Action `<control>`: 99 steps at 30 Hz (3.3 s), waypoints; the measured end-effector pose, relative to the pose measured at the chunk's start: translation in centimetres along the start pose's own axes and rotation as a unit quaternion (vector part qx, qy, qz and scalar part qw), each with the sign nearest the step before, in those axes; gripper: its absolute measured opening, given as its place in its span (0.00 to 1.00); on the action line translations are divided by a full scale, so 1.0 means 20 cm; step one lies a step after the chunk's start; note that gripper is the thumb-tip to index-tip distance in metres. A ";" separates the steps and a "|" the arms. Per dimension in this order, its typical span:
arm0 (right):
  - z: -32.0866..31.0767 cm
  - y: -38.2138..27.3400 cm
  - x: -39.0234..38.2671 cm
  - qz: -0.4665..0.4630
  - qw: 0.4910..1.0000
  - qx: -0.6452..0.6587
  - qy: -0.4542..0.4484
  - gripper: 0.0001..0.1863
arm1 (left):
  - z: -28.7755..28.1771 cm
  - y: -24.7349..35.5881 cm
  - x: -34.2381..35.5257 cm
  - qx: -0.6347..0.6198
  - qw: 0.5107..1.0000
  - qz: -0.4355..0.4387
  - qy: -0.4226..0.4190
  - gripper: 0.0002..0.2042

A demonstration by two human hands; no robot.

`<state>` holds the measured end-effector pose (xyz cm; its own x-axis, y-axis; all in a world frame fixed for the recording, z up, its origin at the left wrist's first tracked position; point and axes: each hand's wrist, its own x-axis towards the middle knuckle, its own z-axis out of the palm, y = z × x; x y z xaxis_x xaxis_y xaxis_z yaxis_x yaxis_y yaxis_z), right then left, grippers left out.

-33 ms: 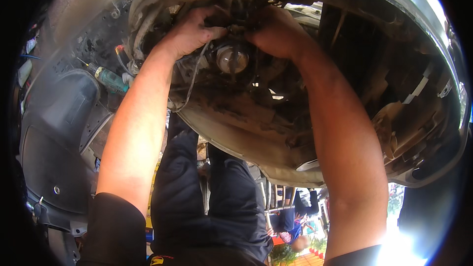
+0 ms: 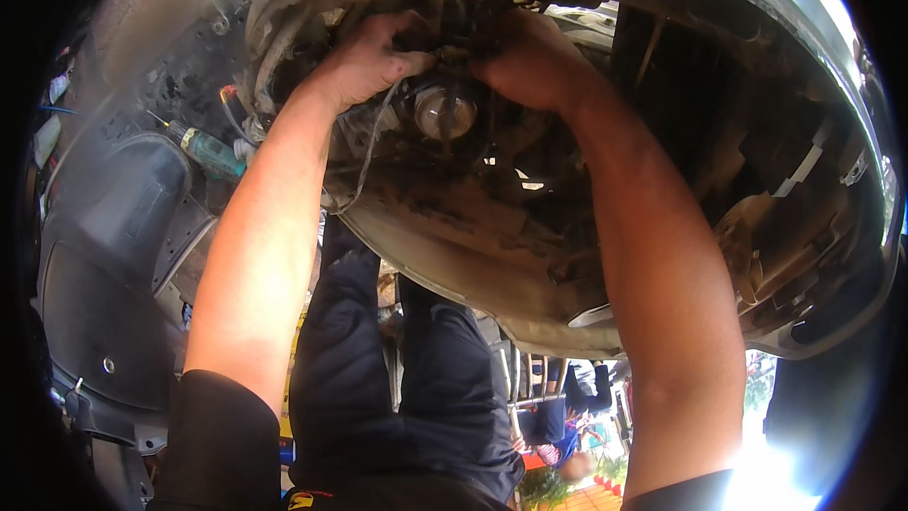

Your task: The person works on a scooter's engine area, using a power drill to remove and install screws on a small black component and a carburetor. They wipe the parts with a cloth and reattach the carburetor to the engine.

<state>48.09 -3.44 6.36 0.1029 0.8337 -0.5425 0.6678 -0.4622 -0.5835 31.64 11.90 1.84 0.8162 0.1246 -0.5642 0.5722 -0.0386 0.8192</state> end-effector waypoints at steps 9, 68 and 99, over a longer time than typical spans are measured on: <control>0.00 -0.02 0.00 0.007 1.000 -0.001 0.007 0.12 | 0.02 0.03 0.01 0.011 0.998 -0.047 0.026 0.19; -0.04 -0.02 0.00 0.056 0.997 0.053 0.013 0.14 | 0.02 -0.04 0.02 -0.083 0.997 0.000 0.002 0.14; -0.05 -0.07 -0.01 0.131 0.979 0.156 -0.014 0.16 | 0.05 -0.05 0.03 -0.014 0.999 0.000 0.048 0.09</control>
<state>47.82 -2.65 7.94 0.2169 0.6672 -0.7126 0.3631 -0.7328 -0.5755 31.72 11.07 0.54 0.8045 0.2183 -0.5524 0.5681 -0.0113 0.8229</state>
